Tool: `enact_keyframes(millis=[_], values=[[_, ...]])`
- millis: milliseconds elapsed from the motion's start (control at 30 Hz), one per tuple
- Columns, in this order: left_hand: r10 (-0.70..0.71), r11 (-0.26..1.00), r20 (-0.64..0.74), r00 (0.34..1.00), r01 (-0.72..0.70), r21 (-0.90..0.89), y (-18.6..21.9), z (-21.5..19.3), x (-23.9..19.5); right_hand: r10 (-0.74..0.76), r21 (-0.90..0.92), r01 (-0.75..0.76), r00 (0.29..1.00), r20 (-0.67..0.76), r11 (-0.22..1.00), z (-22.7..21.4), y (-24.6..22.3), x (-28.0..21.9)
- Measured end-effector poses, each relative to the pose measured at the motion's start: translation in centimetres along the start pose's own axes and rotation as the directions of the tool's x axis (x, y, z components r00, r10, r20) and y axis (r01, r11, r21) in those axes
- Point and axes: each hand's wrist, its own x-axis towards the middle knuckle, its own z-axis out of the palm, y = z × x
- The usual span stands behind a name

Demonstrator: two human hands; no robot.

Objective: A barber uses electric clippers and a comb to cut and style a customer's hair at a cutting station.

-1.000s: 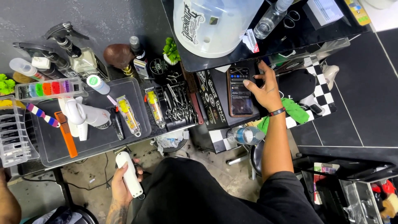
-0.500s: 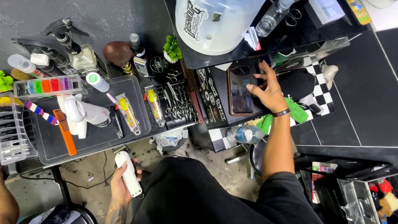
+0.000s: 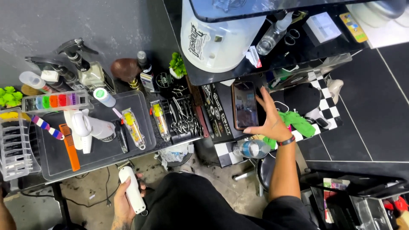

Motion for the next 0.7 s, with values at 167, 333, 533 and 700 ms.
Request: enact_keyframes(millis=[167, 333, 533, 700], values=[[0.001, 1.0, 0.025, 1.0, -0.001, -0.005, -0.2, -0.4, 0.4, 0.036, -0.127, -0.043, 0.998, -0.055, 0.991, 2.5, 0.0, -0.7], [-0.02, 1.0, 0.061, 0.998, 0.019, 0.007, 0.2, 0.7, -0.3, 0.006, -0.113, -0.012, 0.999, -0.053, 0.994, 2.5, -0.3, -1.2], [-0.017, 1.0, 0.047, 0.999, 0.016, 0.005, 0.0, 1.1, 0.1, 0.003, 0.101, 0.013, 0.989, -0.15, 0.995, 1.4, 0.5, -1.3], [-0.025, 0.999, 0.032, 0.999, 0.024, 0.023, 0.4, 1.4, 0.3, 0.011, 0.158, 0.03, 0.968, -0.251, 0.987, 1.1, 1.5, -1.4]])
